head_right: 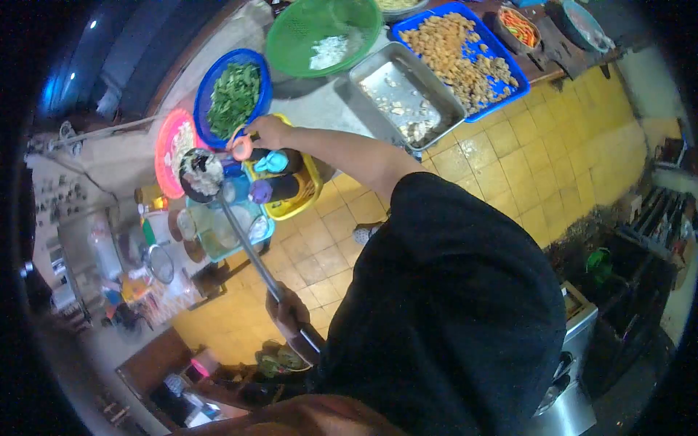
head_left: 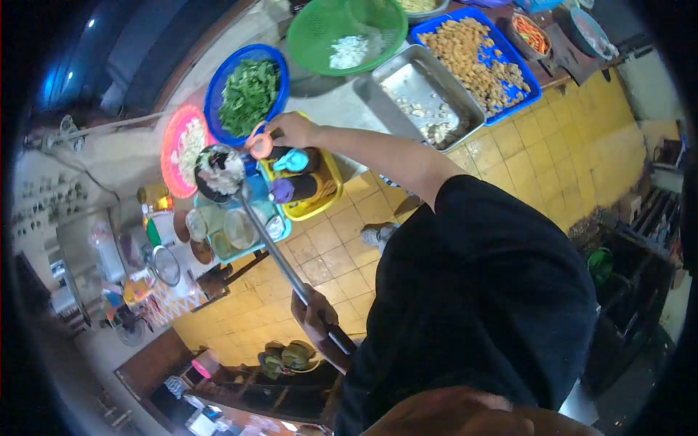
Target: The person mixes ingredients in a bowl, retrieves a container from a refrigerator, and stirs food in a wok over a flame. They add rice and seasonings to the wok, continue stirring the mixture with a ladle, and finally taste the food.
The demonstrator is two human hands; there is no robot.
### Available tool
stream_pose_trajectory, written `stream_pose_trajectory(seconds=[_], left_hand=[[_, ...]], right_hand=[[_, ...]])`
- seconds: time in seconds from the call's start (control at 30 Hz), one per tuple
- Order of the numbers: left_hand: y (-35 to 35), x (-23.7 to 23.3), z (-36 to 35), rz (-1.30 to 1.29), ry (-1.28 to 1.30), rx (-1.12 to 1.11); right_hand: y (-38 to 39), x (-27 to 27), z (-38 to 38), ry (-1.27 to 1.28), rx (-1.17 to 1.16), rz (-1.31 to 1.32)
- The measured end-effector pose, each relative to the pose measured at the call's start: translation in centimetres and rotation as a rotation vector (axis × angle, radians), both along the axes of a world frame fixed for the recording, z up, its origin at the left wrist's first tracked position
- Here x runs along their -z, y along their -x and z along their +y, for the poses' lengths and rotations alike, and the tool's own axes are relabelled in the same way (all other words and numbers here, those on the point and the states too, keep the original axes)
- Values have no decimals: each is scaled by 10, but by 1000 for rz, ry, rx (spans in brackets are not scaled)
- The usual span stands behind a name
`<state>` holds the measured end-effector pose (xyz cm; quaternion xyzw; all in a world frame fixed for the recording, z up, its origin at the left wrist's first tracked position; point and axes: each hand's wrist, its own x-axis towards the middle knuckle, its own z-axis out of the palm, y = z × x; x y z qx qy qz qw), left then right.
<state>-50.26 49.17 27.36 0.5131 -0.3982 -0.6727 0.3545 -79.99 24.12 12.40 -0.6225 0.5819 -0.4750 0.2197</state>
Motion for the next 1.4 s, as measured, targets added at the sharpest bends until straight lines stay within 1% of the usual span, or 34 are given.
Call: stream_pose_trajectory(seconds=[0.07,0.1,0.17,0.2,0.23,0.27,0.3,0.33,0.37,0.4,0.43,0.47,0.53,0.57,0.6,0.67,0.7,0.73,0.8,0.83,0.9,0.93,1.0,1.03,1.07,1.1,1.13,1.17,1.2,1.23,1.27,1.3,1.33,1.4], left_hand=[[18,-2,-1,-39,27,22],[25,-1,0,-41,45,36],[38,-3,2,-27,31,83],[47,-3,3,-5,25,119],[55,-5,6,-9,17,121],[67,-9,10,-17,-20,123],[77,-14,15,-25,-59,125],[87,-18,20,-29,-68,125],[98,-22,24,-115,-118,146],[105,-24,27,-204,-169,165],[109,-24,28,-227,-182,241],[110,-19,33,-144,-189,275],[129,-20,35,-325,-275,382],[135,-18,37,-230,-268,450],[144,-17,40,-224,-275,441],[163,-22,44,-300,-315,572],[166,-17,46,-283,-374,622],[173,-15,51,-287,-383,612],[188,-11,60,-260,-294,741],[192,-8,65,-408,-242,786],[206,-8,76,-396,-243,775],[212,-8,82,-383,-247,774],[225,-7,98,-390,-235,733],[229,-6,107,-397,-225,707],[231,-1,116,-392,-217,684],[230,10,128,-398,-171,675],[234,18,140,-401,-127,664],[238,25,152,-386,-120,636],[245,32,164,-360,-116,616],[250,36,177,-334,-120,595],[255,36,190,-312,-129,558],[265,37,204,-293,-223,525],[275,40,215,-267,-306,489],[294,39,237,-177,-315,418]], right_hand=[[20,-12,20,97,54,46],[42,-24,34,92,61,39],[94,-45,82,134,-9,-107],[123,-53,112,133,59,-172],[156,-37,130,181,159,-22],[188,-36,163,88,242,-147],[218,-48,200,-50,386,-103],[251,-16,227,43,505,89],[270,-13,261,-99,756,-9],[295,5,292,-115,891,10],[330,37,333,-208,890,153],[353,61,363,-302,880,296],[361,46,385,-733,828,315],[361,49,395,-726,794,215],[363,55,395,-729,785,224],[355,65,389,-623,565,100],[341,54,376,-708,704,350],[340,56,370,-767,671,367],[345,64,366,-667,604,405],[348,60,367,-665,594,404],[359,47,369,-706,575,-264],[364,51,374,-703,562,-261],[374,51,383,-643,547,423],[370,36,383,-694,592,381],[370,39,384,-677,575,390],[371,48,388,-531,493,508],[369,36,387,-383,408,623],[356,26,386,-549,330,543],[345,6,377,-749,174,532],[340,20,372,-746,49,619],[337,47,371,-679,-3,732],[318,9,360,-906,-12,804],[324,59,348,-860,-94,956],[322,47,338,-831,-127,955]])
